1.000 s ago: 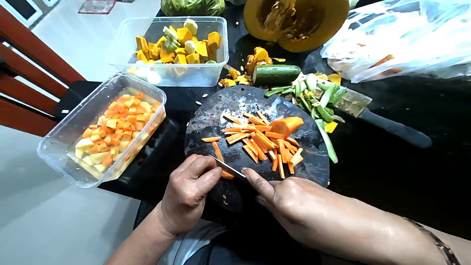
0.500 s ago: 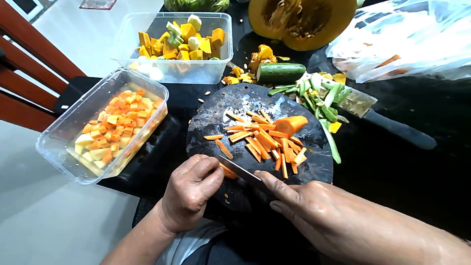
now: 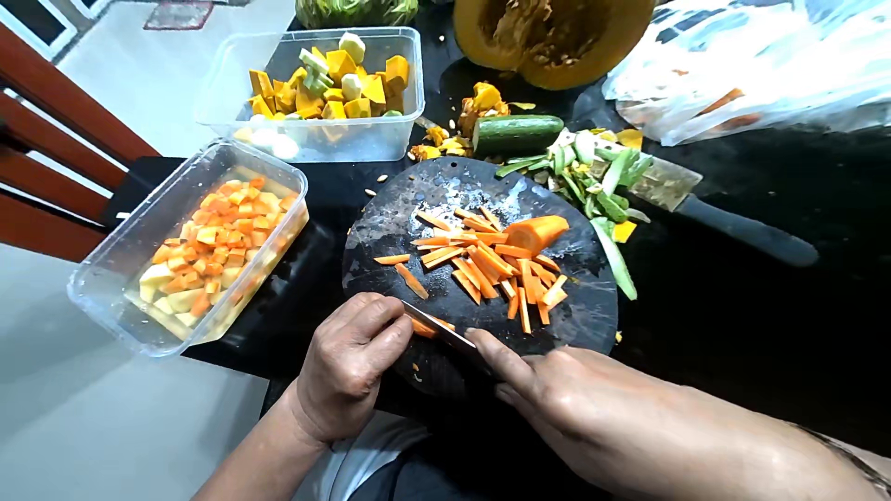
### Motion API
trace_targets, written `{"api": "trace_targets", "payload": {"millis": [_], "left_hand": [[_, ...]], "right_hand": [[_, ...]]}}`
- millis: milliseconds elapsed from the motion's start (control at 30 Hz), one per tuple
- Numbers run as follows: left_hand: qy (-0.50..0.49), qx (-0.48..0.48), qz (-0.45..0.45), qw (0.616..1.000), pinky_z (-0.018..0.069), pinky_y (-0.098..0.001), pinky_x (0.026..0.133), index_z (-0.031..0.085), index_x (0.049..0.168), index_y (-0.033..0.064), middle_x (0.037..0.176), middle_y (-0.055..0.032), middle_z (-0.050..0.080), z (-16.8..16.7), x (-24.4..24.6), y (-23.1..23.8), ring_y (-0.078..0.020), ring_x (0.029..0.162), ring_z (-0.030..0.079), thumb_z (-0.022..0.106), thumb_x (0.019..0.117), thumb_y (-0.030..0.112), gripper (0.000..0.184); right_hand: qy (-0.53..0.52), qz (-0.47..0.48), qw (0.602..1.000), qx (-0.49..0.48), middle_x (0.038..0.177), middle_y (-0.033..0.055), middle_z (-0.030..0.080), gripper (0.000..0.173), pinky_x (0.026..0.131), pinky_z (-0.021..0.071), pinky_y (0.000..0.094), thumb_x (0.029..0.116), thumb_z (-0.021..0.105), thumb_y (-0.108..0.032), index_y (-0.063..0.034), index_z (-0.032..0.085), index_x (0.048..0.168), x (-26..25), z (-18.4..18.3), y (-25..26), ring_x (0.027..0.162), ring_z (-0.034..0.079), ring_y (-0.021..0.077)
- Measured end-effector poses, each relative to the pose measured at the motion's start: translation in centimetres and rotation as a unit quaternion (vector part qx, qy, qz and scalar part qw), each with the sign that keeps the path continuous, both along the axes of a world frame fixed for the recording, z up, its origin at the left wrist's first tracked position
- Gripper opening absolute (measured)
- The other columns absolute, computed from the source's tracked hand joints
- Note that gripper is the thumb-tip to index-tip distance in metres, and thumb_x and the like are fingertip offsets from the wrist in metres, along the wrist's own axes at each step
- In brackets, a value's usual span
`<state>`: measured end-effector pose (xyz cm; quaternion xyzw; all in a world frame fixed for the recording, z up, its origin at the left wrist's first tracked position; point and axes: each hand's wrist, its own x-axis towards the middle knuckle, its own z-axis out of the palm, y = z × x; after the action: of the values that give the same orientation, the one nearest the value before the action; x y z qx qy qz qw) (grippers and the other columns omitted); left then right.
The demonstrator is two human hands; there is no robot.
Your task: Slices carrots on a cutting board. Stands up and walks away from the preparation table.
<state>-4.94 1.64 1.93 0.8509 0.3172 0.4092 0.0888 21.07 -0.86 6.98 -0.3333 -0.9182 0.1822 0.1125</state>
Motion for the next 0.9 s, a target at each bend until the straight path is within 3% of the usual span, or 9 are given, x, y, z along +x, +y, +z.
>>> {"api": "trace_targets", "payload": {"millis": [133,267,600,900], "left_hand": [[0.002,-0.005,-0.007,1.000,0.0537,-0.0262,0.092,0.074,0.096,0.0002,0.097,-0.0132,0.071,0.2,0.0,0.2,-0.0187,0.100,0.067,0.056,0.0984,-0.003,0.018],[0.014,-0.017,-0.017,1.000,0.0538,-0.0267,0.090,0.074,0.094,0.0008,0.095,-0.0123,0.070,0.7,0.0,0.5,-0.0180,0.097,0.066,0.057,0.0986,-0.001,0.018],[0.052,-0.041,-0.042,0.997,0.0537,-0.0299,0.087,0.076,0.096,0.0028,0.099,-0.0104,0.069,1.4,0.7,1.9,-0.0198,0.097,0.064,0.057,0.0976,0.001,0.020],[-0.037,-0.055,-0.054,0.996,0.0535,-0.0258,0.088,0.076,0.091,-0.0004,0.094,-0.0118,0.066,0.7,0.7,1.9,-0.0161,0.096,0.063,0.062,0.0953,-0.002,0.015]], "right_hand": [[0.015,-0.021,1.000,-0.017,0.050,-0.0032,0.041,0.047,0.036,0.0377,0.0306,0.0975,0.047,-0.018,0.0090,0.057,0.135,1.9,0.1,-0.8,0.039,0.045,0.0141],[-0.001,-0.069,0.998,0.014,0.052,-0.0017,0.046,0.048,0.039,0.0430,0.0323,0.0976,0.045,-0.018,0.0077,0.058,0.135,1.9,-0.3,0.3,0.042,0.050,0.0155],[0.037,-0.060,0.996,0.047,0.054,-0.0033,0.047,0.046,0.040,0.0405,0.0279,0.0999,0.043,-0.020,0.0054,0.057,0.135,1.8,-0.1,0.5,0.044,0.048,0.0108],[0.045,-0.037,0.998,0.026,0.053,-0.0030,0.046,0.046,0.040,0.0404,0.0277,0.0992,0.044,-0.019,0.0067,0.057,0.134,1.4,-0.3,0.1,0.043,0.048,0.0118]]}}
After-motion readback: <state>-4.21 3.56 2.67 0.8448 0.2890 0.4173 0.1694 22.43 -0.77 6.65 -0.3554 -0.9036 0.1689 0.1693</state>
